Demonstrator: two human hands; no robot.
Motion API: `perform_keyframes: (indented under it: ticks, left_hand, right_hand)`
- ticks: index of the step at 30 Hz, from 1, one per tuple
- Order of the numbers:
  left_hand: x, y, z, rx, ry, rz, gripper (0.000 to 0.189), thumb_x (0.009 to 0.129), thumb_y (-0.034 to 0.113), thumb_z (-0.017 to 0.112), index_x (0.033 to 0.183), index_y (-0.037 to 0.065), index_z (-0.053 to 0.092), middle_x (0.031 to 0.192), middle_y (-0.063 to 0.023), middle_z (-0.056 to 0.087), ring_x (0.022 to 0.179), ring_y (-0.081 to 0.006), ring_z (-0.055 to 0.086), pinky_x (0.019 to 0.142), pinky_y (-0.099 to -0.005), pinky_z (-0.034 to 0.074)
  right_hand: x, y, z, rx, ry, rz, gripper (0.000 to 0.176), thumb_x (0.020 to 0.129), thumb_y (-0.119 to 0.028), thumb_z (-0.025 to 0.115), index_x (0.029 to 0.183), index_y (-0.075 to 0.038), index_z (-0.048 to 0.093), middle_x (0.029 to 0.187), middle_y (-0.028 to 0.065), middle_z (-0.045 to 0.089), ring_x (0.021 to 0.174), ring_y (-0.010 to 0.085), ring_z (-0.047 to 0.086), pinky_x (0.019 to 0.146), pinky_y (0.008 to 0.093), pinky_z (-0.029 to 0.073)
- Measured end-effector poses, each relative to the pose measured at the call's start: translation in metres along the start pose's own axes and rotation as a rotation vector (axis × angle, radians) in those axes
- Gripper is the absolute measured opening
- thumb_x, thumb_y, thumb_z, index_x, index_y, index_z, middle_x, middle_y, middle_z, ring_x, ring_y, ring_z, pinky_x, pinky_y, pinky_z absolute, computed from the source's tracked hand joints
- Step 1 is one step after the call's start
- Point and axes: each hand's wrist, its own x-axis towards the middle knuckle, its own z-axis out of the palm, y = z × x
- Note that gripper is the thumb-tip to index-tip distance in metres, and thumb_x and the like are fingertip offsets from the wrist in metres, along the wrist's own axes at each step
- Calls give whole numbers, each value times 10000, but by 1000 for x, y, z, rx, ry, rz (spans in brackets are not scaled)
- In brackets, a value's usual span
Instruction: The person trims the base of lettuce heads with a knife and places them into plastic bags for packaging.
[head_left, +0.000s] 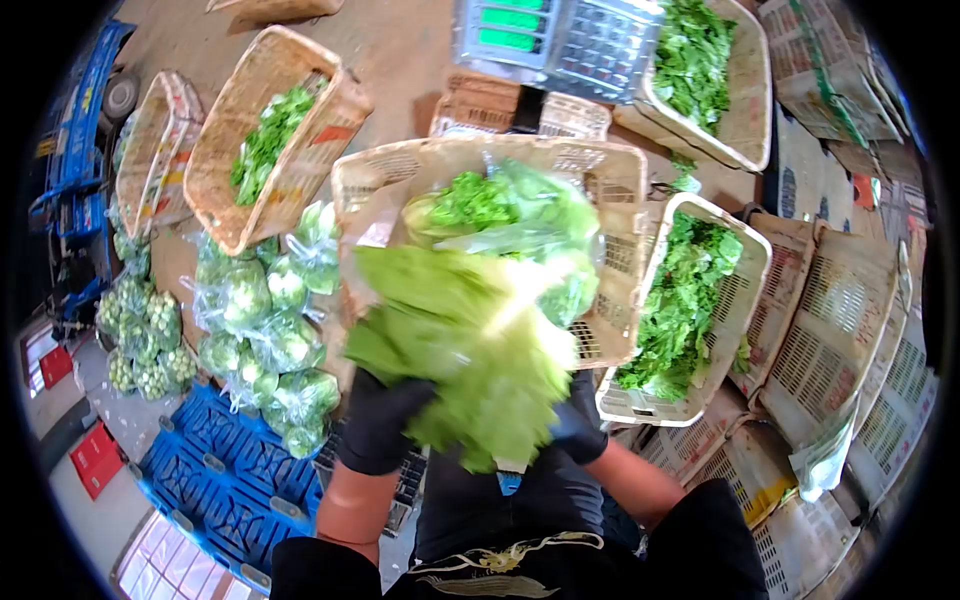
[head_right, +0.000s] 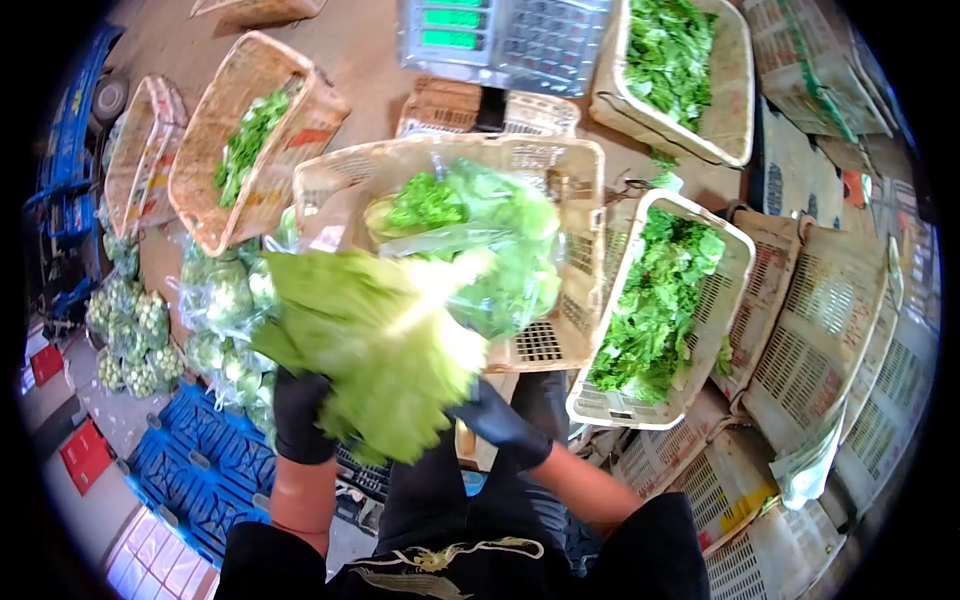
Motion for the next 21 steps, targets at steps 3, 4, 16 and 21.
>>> perform_keyframes:
  ticks: [3, 4, 16, 21]
  left_hand:
    - [-7, -42, 51, 449, -399, -242, 556, 693, 146, 711, 1169, 6, 458, 1098, -132, 556, 971, -238, 566, 825, -362, 478]
    - [-10, -58, 79, 492, -623, -190, 458, 731, 165, 689, 1109, -8, 497, 1017, -133, 580, 924, -226, 574, 793, -354, 472]
    - [-23, 27, 183, 98, -450, 1055, 187, 695, 269, 659, 863, 205, 606, 781, -111, 572, 585, -248, 540, 553, -387, 460]
    - [-13, 18, 194, 140, -771, 931, 247, 676, 206, 682, 906, 285, 642, 757, -79, 561, 579, -211, 541, 541, -370, 483]
  right_hand:
    - [-46, 6, -17, 9, 54, 43, 282, 836, -50, 493, 1107, 26, 513, 1102, 104, 542, 1003, 170, 521, 877, 306, 416]
    - [-56, 14, -22, 10, 61, 71, 281, 836, -52, 494, 1105, 25, 514, 1103, 104, 541, 1003, 169, 520, 876, 306, 416]
    - [-109, 108, -63, 127, -48, 373, 269, 836, -70, 504, 1088, 23, 524, 1108, 99, 530, 1006, 159, 510, 867, 311, 415]
    - [-146, 107, -59, 108, -13, 427, 284, 831, -135, 529, 1072, 14, 522, 1021, 81, 543, 945, 144, 506, 840, 298, 410]
